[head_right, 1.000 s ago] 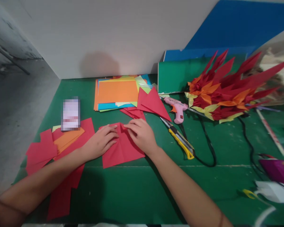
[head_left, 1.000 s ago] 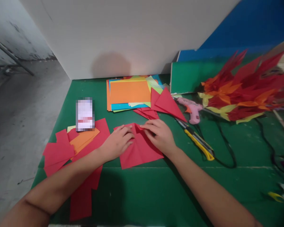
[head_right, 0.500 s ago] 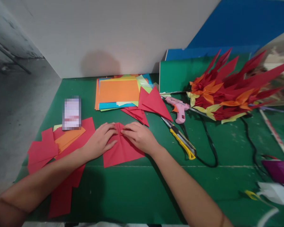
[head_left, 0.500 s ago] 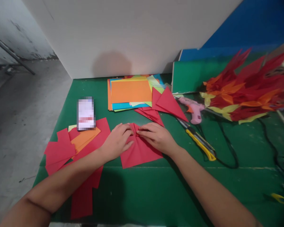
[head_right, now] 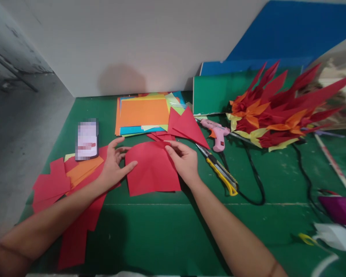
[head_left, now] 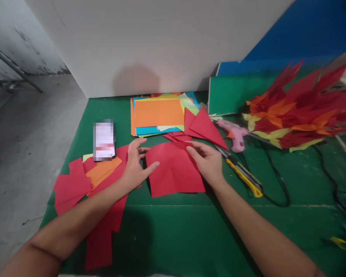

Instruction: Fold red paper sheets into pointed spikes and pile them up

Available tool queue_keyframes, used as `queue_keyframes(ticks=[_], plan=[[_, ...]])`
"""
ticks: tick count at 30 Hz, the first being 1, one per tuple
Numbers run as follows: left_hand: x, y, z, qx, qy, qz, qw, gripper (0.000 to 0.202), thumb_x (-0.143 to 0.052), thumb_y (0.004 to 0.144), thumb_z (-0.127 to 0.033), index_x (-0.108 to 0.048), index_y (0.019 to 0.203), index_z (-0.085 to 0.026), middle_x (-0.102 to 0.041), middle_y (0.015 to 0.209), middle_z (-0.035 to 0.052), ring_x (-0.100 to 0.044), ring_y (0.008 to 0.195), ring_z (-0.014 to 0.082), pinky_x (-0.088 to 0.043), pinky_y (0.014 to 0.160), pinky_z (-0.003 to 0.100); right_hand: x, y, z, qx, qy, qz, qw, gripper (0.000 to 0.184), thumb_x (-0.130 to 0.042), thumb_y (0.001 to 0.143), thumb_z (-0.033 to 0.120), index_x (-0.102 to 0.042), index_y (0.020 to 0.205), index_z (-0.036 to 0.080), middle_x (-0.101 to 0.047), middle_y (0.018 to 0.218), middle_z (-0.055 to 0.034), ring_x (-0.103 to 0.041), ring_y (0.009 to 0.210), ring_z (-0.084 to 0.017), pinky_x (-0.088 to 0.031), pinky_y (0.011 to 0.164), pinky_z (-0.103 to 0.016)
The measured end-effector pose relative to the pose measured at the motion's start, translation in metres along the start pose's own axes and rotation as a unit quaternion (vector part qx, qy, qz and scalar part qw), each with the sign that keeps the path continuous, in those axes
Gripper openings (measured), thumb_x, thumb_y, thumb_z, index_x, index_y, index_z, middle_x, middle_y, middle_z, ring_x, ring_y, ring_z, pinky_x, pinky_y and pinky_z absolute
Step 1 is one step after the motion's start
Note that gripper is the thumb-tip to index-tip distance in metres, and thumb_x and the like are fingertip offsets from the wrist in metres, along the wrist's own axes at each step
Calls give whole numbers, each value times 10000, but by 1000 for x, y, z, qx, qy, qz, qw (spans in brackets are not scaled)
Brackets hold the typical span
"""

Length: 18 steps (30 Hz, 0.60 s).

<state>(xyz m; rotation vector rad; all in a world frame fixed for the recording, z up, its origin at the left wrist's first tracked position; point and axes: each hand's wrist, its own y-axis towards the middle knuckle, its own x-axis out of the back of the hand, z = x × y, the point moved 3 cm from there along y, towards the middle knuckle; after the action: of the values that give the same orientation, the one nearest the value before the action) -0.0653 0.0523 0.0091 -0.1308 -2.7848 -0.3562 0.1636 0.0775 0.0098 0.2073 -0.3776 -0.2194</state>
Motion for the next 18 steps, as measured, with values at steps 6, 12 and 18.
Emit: queue_keyframes(ticks=[6,12,18], plan=[[3,7,2,39,-48,-17,998,659,-615,822,-288,-183,1317,-343,-264,1455,135,-494,1209,227,-536,855,366,-1,0,5,16,56,-18,998,287,-647,762,339,-526,1003,242,-604,754,-1,-605,659,-155,-527,639,-307],[-3,0,0,111,-118,112,980,517,-530,895,-358,-299,1350,-269,-576,1253,119,-613,1092,243,-573,814,399,-2,-4,7,49,74,-9,996,323,-641,774,429,-397,925,281,-577,828,0,-597,671,-147,-519,644,-299],[-4,-6,4,193,-162,110,961,434,-471,906,-497,-504,1245,-227,-650,1182,85,-609,1108,268,-553,860,435,-13,-16,22,67,165,216,960,251,-371,940,487,-472,990,263,-686,956,-72,-656,923,-208,-528,815,-402]])
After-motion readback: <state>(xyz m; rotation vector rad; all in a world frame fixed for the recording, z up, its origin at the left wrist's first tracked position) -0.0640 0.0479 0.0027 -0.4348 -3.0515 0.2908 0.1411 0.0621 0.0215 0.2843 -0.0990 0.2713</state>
